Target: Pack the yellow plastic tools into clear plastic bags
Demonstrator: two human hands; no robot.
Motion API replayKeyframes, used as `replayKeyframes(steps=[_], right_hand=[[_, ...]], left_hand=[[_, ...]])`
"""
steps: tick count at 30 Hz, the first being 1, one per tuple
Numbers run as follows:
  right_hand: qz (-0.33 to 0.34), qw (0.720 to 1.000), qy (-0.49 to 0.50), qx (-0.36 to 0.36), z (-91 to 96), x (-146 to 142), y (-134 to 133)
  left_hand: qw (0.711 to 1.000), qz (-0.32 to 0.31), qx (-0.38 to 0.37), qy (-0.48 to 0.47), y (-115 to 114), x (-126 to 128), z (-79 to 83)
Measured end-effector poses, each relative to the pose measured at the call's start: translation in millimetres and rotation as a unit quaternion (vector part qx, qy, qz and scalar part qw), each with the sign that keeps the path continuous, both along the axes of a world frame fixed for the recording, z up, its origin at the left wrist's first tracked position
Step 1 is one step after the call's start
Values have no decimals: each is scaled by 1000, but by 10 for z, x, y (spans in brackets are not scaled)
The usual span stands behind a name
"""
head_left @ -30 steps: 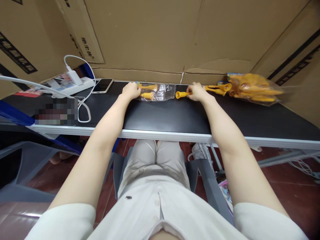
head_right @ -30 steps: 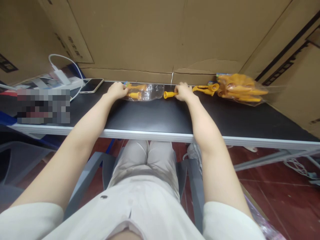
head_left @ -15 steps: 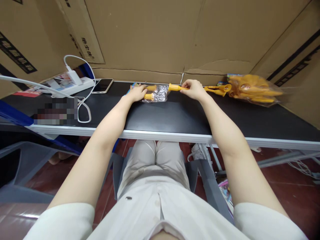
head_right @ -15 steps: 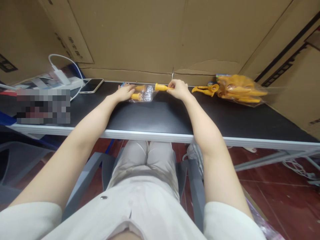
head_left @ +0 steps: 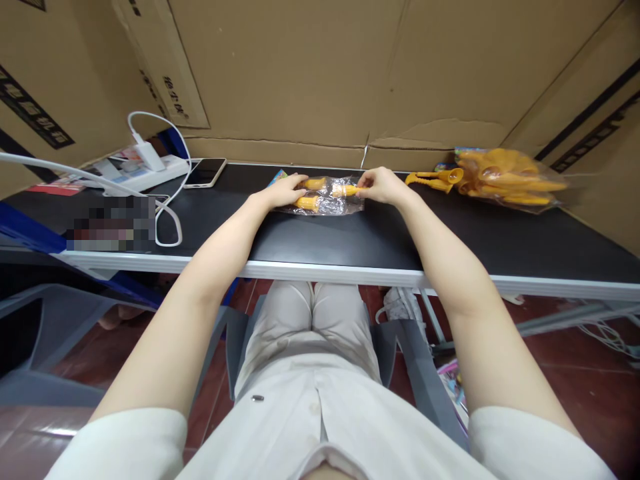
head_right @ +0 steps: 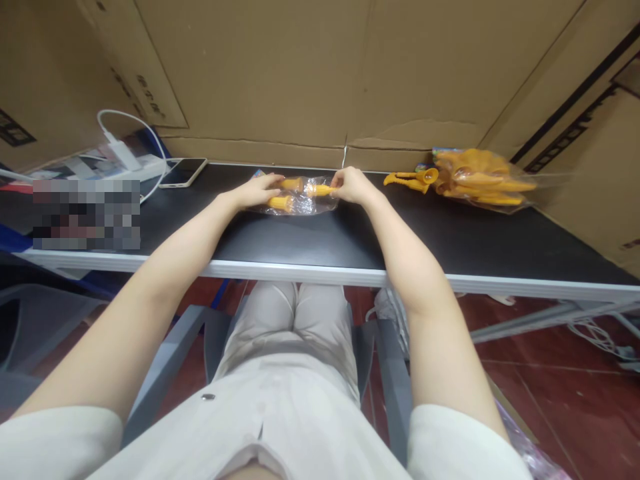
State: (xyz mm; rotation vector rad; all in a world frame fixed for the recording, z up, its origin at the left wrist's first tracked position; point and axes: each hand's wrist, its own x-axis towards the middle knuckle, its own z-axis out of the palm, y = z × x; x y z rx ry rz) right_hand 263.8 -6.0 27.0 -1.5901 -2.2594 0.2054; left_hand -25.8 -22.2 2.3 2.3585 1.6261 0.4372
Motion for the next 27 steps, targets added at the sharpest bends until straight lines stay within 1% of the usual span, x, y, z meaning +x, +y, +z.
replayKeyframes(steps=[4,6,8,12,15,22,27], right_hand=[[-59,997,-2,52,-93,-243,-64],[-88,994,-12,69,-123,-309,-89],[-100,992,-23,72,-141,-335,-104],[-97,992,-27,72,-145,-335,-112],[-99,993,-28,65,-130,-332,-118],[-96,993,-38,58,-136,-309,-102],[-83,993,-33,77,-195,-274,-32]], left_hand=[[1000,9,-8,-20,20,37,-16],[1000,15,-1,-16,24,59,-17],[1000,17,9,-19,25,77,-19],[998,32,13,-56,22,101,-22],[996,52,9,-65,1,115,-10],[995,53,4,-84,-95,128,37],[995,54,11,-83,-68,117,7]])
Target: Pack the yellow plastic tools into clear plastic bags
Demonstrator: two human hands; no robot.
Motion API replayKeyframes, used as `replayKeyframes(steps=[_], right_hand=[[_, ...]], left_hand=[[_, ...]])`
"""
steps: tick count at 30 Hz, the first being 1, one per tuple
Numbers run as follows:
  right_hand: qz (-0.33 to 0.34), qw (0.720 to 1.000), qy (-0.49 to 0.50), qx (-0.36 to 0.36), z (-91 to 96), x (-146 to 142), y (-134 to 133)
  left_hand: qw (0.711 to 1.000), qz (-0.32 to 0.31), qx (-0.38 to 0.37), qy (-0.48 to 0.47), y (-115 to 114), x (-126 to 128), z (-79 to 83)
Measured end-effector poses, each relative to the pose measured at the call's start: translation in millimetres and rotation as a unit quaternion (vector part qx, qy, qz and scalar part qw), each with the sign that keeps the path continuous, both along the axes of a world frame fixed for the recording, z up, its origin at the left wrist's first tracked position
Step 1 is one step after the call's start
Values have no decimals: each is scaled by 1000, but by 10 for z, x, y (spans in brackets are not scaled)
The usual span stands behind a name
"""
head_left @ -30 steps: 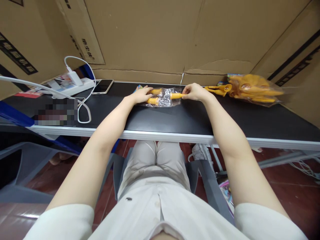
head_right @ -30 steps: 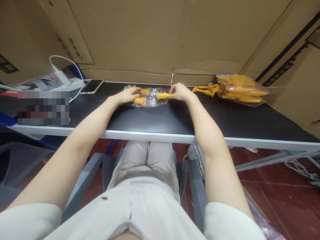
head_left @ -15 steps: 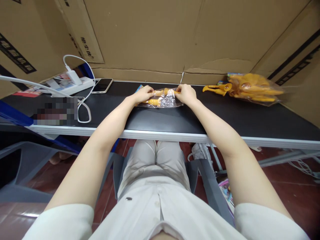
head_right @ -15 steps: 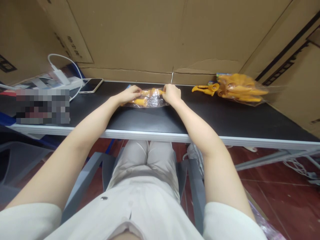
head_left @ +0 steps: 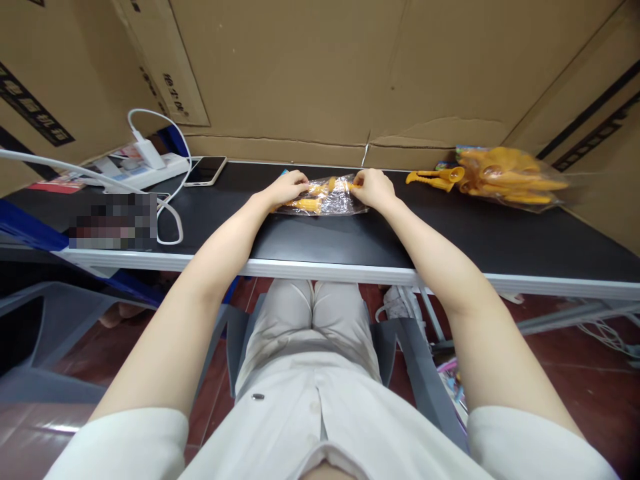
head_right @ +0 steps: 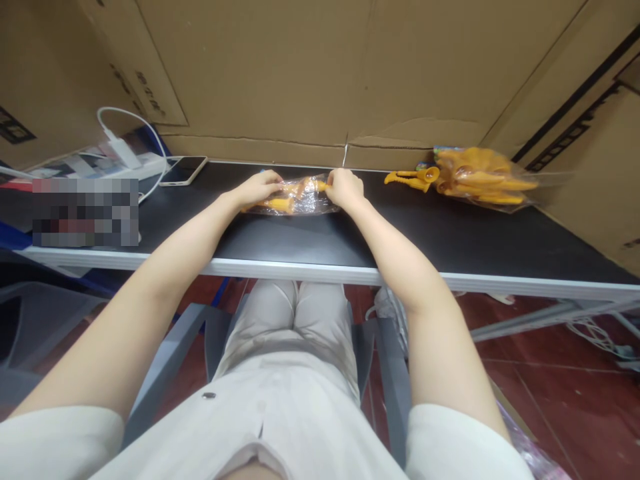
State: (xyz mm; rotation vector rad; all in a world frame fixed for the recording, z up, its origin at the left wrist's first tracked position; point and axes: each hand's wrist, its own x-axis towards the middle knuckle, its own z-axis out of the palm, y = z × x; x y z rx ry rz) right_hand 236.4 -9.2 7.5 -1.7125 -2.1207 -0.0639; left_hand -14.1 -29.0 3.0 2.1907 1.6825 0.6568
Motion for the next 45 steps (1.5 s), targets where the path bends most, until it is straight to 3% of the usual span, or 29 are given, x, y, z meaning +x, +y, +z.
replayKeyframes(steps=[3,8,13,20,22,27,32,35,41,45], right_hand=[[-1,1000,-2,1,2,-13,-12],[-3,1000,1,-13,20,-63,-62],[13,999,25,-15,-45,-87,-21],[190,980,64,-14,-124,-130,60],[207,977,58,-14,-137,-132,61],[86,996,4,6,-171,-149,16],[119,992,26,-44,-153,-186,2],[85,995,38,-34,-67,-87,84],[-72,993,60,69,118,628,342],[-189,980,9,63,111,1109,301]], left_hand=[[999,8,27,16,43,-2,-32],[990,126,56,-17,79,-43,-54],[989,136,33,-48,104,-90,-58],[989,134,31,-61,130,-80,-76],[988,132,35,-73,159,-95,-99],[987,121,40,-96,250,-145,-169],[988,113,38,-97,218,-122,-152],[991,110,38,-69,163,-95,-105],[998,23,62,-9,121,-119,-76],[998,-10,61,-3,109,-129,-88]])
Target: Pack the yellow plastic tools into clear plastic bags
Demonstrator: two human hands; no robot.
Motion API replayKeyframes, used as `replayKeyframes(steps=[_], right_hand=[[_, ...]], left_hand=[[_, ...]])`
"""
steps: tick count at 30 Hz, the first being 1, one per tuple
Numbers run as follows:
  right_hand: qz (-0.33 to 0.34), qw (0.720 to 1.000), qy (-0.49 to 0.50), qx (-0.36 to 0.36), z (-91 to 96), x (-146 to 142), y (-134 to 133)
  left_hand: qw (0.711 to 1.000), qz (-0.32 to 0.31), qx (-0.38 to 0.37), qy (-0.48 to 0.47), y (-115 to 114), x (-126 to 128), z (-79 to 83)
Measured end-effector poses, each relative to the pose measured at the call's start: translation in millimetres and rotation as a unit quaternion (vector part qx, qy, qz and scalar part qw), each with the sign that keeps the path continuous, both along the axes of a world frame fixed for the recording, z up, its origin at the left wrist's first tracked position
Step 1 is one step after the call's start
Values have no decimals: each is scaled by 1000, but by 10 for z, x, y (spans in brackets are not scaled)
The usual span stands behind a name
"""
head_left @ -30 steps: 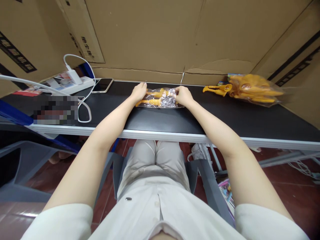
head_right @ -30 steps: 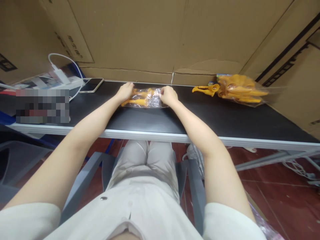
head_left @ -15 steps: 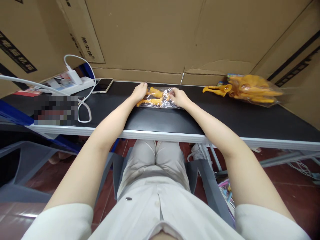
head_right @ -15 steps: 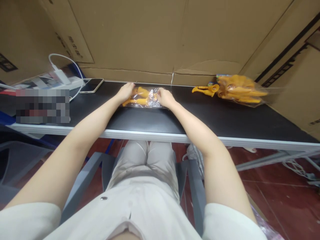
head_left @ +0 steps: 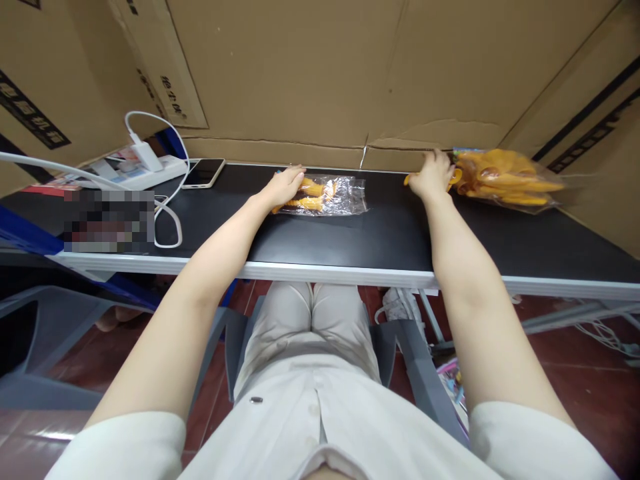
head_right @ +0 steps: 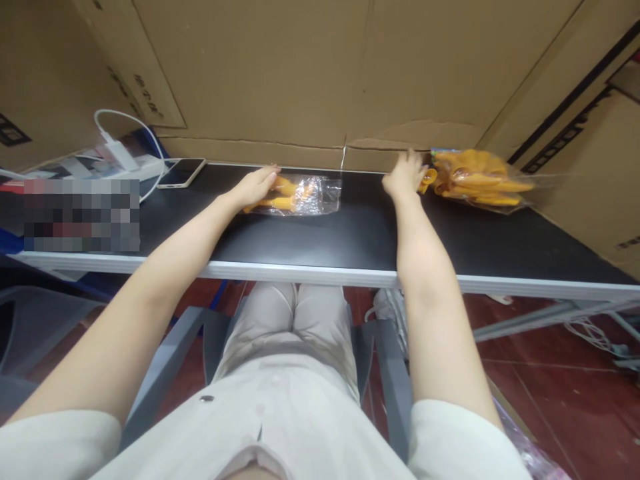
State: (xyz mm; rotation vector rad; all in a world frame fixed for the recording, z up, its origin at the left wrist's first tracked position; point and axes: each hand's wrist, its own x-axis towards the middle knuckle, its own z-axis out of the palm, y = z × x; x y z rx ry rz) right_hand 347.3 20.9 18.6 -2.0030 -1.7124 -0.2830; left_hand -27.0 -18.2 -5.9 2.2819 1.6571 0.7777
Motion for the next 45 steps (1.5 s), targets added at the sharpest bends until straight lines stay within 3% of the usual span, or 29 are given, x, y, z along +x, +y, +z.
replayKeyframes(steps=[4,11,18,24,28,33,36,39,45], right_hand=[[-91,994,-4,-52,-84,226,-80],[-140,984,-47,-94,-87,199,-52],[-144,978,-25,-148,-21,141,-61],[-132,986,-23,-104,138,-70,-222],[-89,995,-32,-45,293,-277,-340],[43,998,-47,22,369,-485,-404],[155,988,-13,-14,351,-553,-373],[240,968,-48,-58,325,-592,-333],[241,945,-150,-160,273,-680,-337]], left_hand=[[1000,-1,-1,7,-19,8,4],[1000,-2,3,8,-3,-20,-2],[1000,-1,0,11,-28,-26,18],[1000,-4,-6,4,-18,-51,15],[1000,0,-11,2,-31,-46,29],[1000,2,-12,7,-42,-44,40],[1000,0,-12,11,-35,-49,36],[1000,-3,-19,13,-48,-32,47],[995,13,-92,48,-118,53,97]])
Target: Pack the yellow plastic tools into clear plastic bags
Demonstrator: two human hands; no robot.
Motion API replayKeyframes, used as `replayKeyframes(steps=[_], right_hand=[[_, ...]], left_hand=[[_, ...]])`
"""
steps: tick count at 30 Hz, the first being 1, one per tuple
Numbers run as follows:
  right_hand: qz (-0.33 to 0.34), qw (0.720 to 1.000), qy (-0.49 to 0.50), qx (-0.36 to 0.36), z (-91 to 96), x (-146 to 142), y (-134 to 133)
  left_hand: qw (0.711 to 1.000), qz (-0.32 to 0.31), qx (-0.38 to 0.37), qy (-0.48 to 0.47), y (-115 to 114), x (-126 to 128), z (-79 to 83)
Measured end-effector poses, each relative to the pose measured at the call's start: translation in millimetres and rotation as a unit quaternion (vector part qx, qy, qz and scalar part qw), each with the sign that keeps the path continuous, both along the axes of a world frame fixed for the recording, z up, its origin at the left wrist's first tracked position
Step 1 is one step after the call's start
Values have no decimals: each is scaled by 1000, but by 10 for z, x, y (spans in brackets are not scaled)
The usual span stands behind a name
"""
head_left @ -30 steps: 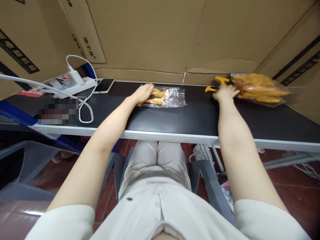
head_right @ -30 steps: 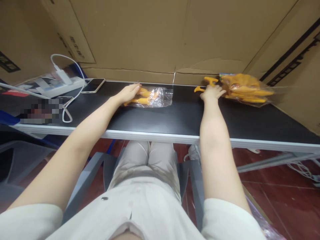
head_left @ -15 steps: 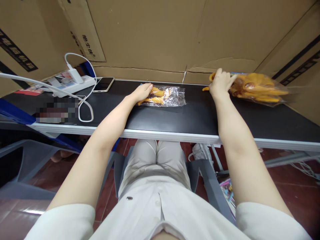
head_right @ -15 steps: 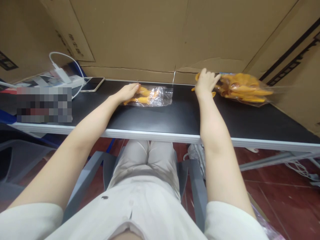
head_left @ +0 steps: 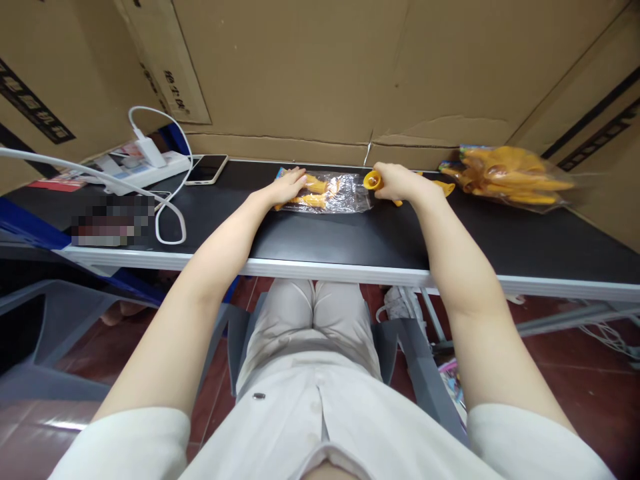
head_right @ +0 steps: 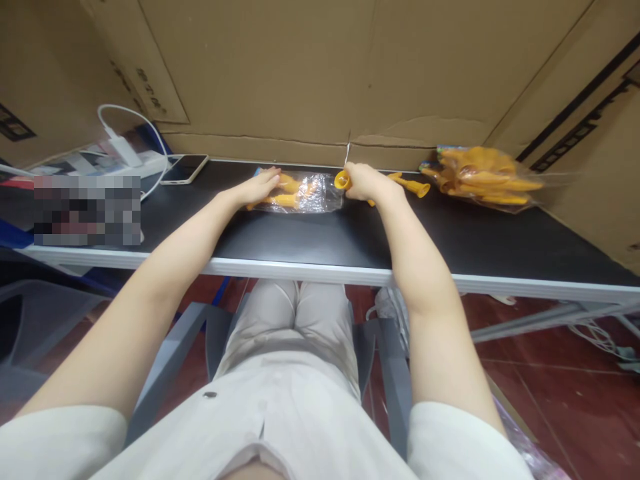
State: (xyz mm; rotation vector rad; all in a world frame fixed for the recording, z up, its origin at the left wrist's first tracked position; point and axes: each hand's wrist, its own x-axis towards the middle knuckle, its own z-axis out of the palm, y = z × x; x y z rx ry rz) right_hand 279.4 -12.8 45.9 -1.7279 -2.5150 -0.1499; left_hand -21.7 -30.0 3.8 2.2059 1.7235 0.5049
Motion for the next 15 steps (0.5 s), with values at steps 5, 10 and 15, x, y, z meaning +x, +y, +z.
replayKeyframes(steps=[5,10,15], right_hand=[[33,990,66,-121,-71,-61,13],[52,959,219,-170,-118,-130,6],[95,923,346,-136,-152,-257,-59]], left_hand=[[1000,-12,-8,-8,101,-36,-79],[998,-26,-1,-58,223,-85,-177],[993,-42,28,-103,316,-95,-263]])
